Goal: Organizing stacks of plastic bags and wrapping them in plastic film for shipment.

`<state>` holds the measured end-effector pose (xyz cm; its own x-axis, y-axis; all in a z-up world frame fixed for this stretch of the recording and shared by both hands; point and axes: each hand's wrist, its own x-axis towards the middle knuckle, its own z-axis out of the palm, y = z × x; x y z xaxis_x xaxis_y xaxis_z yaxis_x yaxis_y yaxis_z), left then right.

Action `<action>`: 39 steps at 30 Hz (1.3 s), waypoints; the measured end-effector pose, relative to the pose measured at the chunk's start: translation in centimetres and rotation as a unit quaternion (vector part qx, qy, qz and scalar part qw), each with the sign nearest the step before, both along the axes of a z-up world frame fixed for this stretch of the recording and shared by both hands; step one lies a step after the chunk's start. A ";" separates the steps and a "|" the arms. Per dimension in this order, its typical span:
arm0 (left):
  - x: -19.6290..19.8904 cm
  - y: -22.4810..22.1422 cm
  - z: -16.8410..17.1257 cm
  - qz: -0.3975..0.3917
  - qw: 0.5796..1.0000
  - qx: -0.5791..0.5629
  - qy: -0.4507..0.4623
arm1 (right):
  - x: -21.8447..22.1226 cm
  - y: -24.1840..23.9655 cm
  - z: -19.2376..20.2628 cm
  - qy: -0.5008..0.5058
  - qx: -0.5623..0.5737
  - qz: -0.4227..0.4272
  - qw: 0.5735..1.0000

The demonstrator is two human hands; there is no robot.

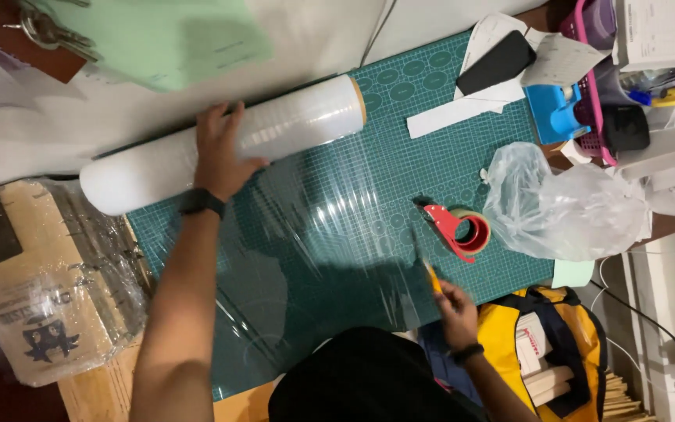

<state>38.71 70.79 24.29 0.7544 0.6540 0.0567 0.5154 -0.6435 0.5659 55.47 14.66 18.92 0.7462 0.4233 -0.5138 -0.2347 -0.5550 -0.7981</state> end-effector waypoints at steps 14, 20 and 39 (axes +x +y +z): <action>-0.7 0.2 -1.3 -0.008 0.984 0.162 0.071 | 2.8 19.7 3.2 -0.337 -0.001 0.171 0.926; -0.9 -1.1 -1.5 0.015 0.990 0.109 0.083 | 4.0 23.5 -3.7 -0.470 -0.074 0.206 0.855; -15.2 -30.3 -4.1 0.019 1.000 0.000 -0.023 | -8.9 -6.5 2.6 -0.369 -0.053 0.045 0.927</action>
<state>23.47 40.52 20.14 0.7253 0.6823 0.0914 0.5130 -0.6242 0.5892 46.55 8.15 21.56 0.8755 0.4764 0.0803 0.4037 -0.6301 -0.6634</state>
